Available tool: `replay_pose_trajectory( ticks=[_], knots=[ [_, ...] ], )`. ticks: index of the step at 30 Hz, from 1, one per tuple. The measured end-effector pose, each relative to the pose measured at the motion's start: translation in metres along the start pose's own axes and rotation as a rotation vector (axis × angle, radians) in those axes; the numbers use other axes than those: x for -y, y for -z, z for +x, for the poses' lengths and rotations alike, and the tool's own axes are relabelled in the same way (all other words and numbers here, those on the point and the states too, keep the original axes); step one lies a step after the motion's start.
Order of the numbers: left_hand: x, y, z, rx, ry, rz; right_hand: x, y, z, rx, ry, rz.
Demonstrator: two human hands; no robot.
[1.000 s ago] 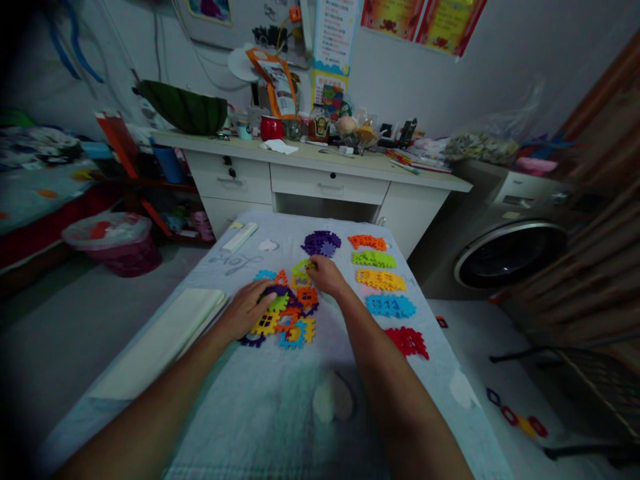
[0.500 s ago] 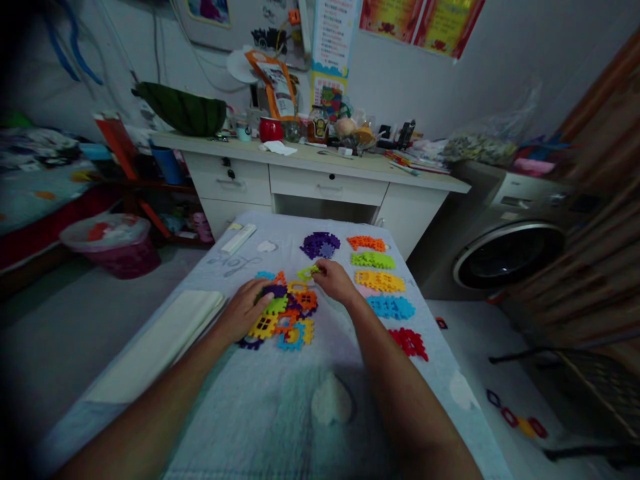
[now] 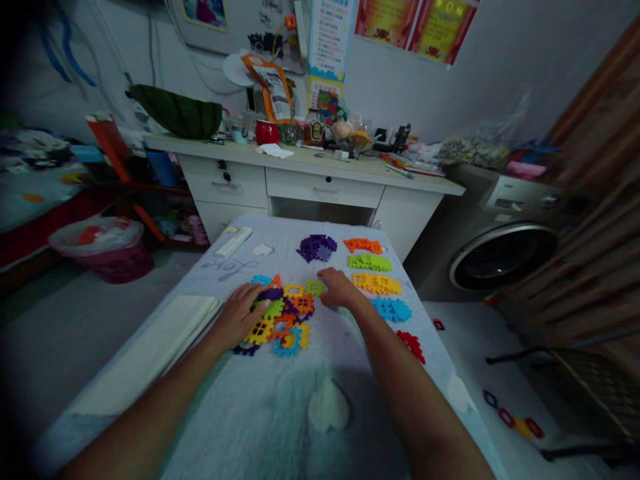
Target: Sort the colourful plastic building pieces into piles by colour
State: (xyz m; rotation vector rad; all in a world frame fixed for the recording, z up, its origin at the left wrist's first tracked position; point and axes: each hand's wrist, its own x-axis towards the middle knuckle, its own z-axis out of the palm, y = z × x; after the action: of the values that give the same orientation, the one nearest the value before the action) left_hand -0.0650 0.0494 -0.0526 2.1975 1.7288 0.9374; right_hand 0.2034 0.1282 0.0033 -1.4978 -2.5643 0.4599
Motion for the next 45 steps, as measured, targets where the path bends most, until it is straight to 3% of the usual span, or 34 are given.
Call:
replay_pose_trajectory(
  ticks=[5, 9, 12, 16, 22, 27, 30, 34, 38, 45],
  knots=[
    [0.002, -0.002, -0.001, -0.020, 0.002, 0.006, -0.006, -0.004, 0.009, 0.029, 0.044, -0.060],
    [0.004, -0.004, -0.001, -0.006, -0.002, -0.009, -0.028, 0.005, 0.013, -0.041, 0.038, -0.102],
    [0.006, -0.004, -0.001, 0.001, 0.007, -0.002, -0.055, 0.023, 0.018, -0.113, -0.070, -0.214],
    [0.008, -0.005, -0.002, 0.003, 0.011, 0.001, -0.086, 0.046, 0.030, -0.115, -0.284, -0.343],
    [0.007, -0.004, -0.002, 0.006, 0.004, 0.004, -0.097, 0.052, 0.041, -0.118, -0.382, -0.366],
    [0.006, -0.003, -0.002, 0.007, 0.005, 0.015, -0.084, 0.047, 0.036, -0.214, -0.423, -0.312],
    [0.005, -0.003, -0.001, -0.002, -0.004, 0.030, -0.060, 0.038, 0.025, -0.280, -0.303, -0.177],
    [0.003, -0.003, 0.000, -0.029, -0.003, 0.027, -0.015, 0.015, 0.004, -0.132, -0.027, 0.108],
    [0.001, -0.003, -0.001, -0.023, -0.004, 0.032, 0.017, -0.008, -0.009, -0.067, 0.082, 0.221],
    [0.000, -0.001, 0.000, -0.001, -0.018, 0.040, 0.021, -0.021, -0.015, 0.037, 0.126, 0.230]
  ],
)
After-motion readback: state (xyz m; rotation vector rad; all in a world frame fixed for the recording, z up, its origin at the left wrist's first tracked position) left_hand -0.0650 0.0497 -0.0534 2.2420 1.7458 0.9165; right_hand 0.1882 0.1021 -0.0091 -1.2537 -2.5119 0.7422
